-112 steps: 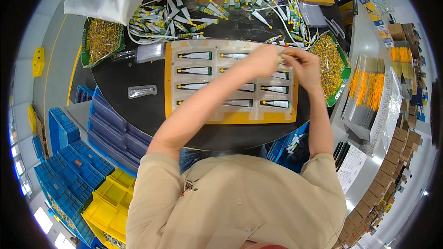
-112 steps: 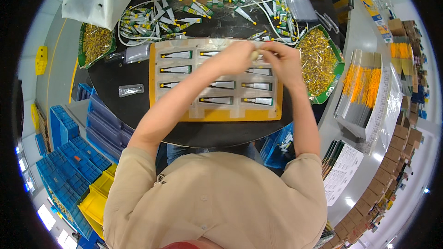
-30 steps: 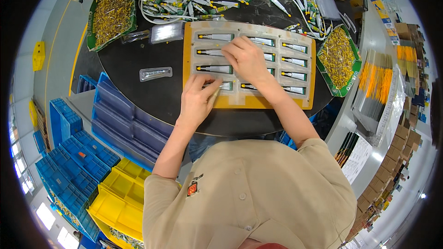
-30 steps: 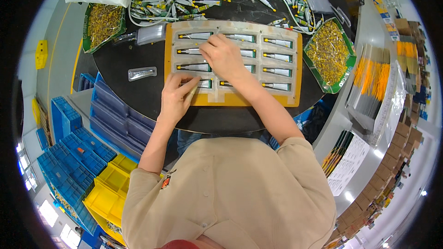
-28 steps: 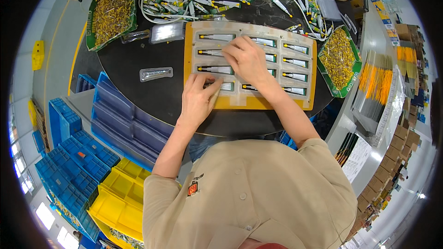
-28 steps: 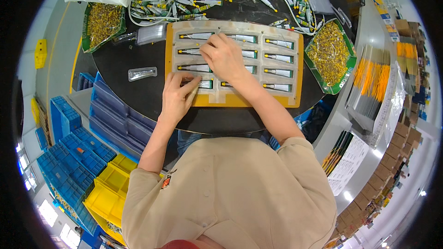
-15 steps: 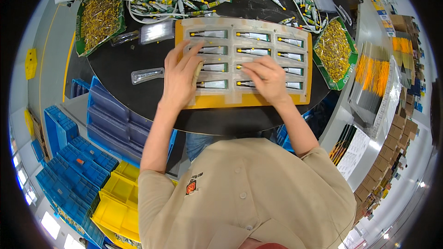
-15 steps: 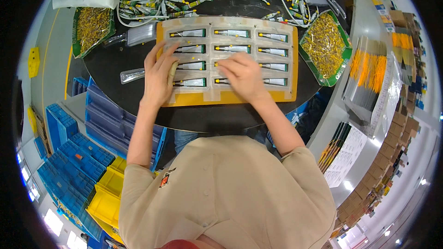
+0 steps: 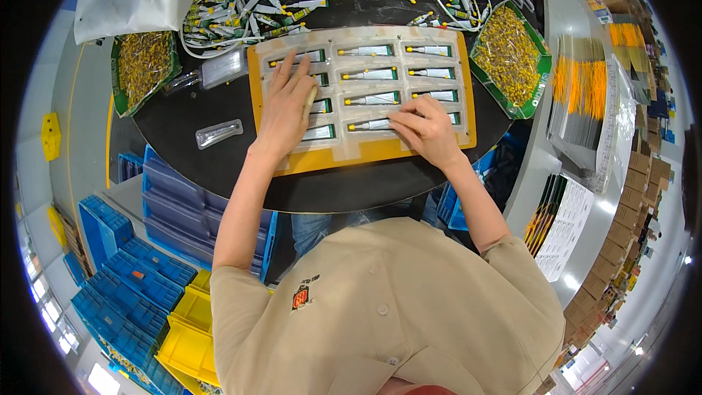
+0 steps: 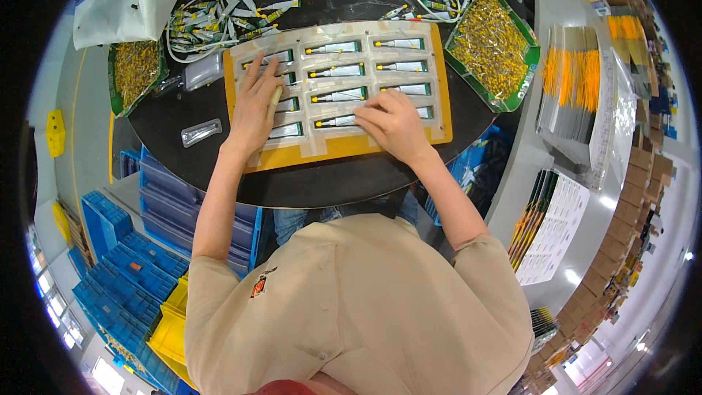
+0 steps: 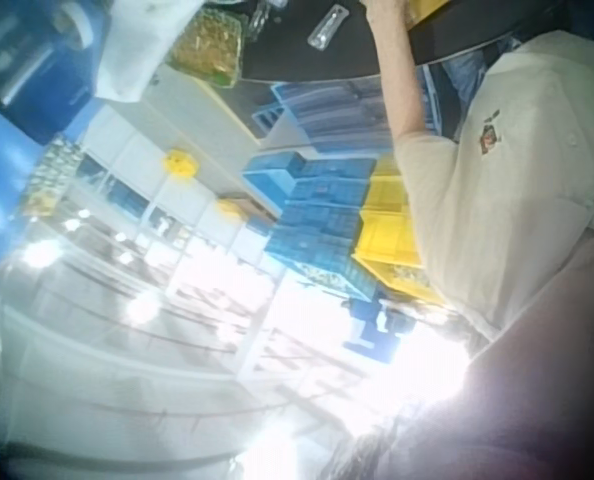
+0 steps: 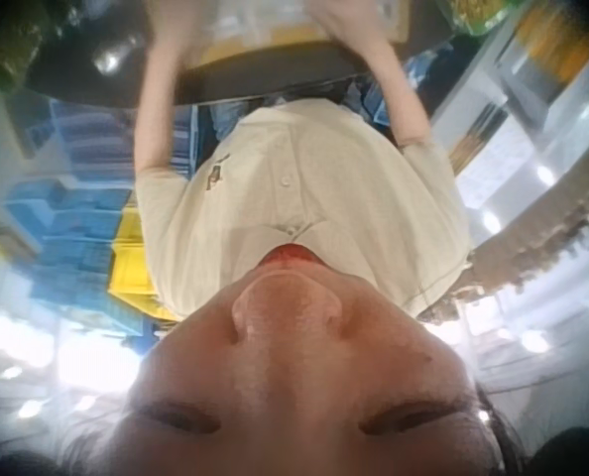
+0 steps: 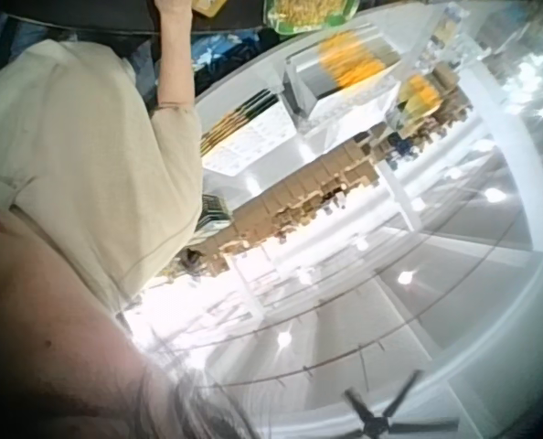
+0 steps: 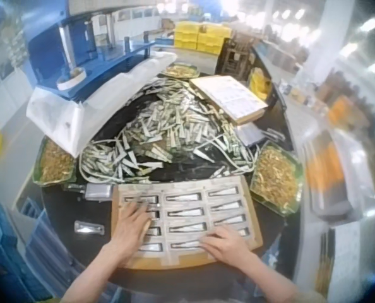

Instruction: The person places small electronic components into a yellow tray, then adds yellow connectors to each slot. The person repeats this process multiple times, handling components and connectors by hand.

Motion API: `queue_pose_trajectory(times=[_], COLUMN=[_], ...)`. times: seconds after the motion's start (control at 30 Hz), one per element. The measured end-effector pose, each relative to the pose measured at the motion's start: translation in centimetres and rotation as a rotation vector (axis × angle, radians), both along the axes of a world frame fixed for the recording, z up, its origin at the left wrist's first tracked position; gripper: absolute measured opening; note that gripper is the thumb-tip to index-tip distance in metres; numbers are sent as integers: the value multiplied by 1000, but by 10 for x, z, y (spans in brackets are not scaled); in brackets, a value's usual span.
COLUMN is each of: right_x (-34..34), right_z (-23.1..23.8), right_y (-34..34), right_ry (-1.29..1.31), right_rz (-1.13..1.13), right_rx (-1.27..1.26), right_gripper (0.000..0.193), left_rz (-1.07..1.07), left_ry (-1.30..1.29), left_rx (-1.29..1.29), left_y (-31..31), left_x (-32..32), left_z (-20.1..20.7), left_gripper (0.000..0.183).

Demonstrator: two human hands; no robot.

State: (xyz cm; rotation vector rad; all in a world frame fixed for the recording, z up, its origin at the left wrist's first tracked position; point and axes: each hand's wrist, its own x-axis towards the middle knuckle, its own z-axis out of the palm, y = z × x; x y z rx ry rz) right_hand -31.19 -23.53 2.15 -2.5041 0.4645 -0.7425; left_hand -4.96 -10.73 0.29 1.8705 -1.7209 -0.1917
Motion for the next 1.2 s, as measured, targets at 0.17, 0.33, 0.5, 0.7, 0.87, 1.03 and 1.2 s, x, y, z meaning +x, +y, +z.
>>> queue_pose_trajectory(times=[0.17,0.33,0.5,0.7,0.87,1.03,1.2], right_x=[37,65,83,44,-31,-39,-21], right_z=[-8,-21,-13,16,8,-7,-22], right_y=[-20,-45,-44,-45,-57,-68,-93], right_ry=[-109,-7,37,-143,62,-31,83], right_rz=[-82,-49,-40,-78,-225,-232,-384], right_rx=[95,29,-87,76,153,171,-170], right_gripper=[12,10,6,8,10,17,30], left_rz=[135,150,60,74,-31,-58,-94], left_ry=[221,74,-39,83,-8,16,55], left_rx=[-64,-3,84,92,145,100,-15], left_y=[-6,6,1,0,20,24,1], left_x=[-11,4,6,-11,-15,-12,-53], left_z=[3,16,21,28,19,18,24], left_gripper=[10,11,9,10,13,17,17])
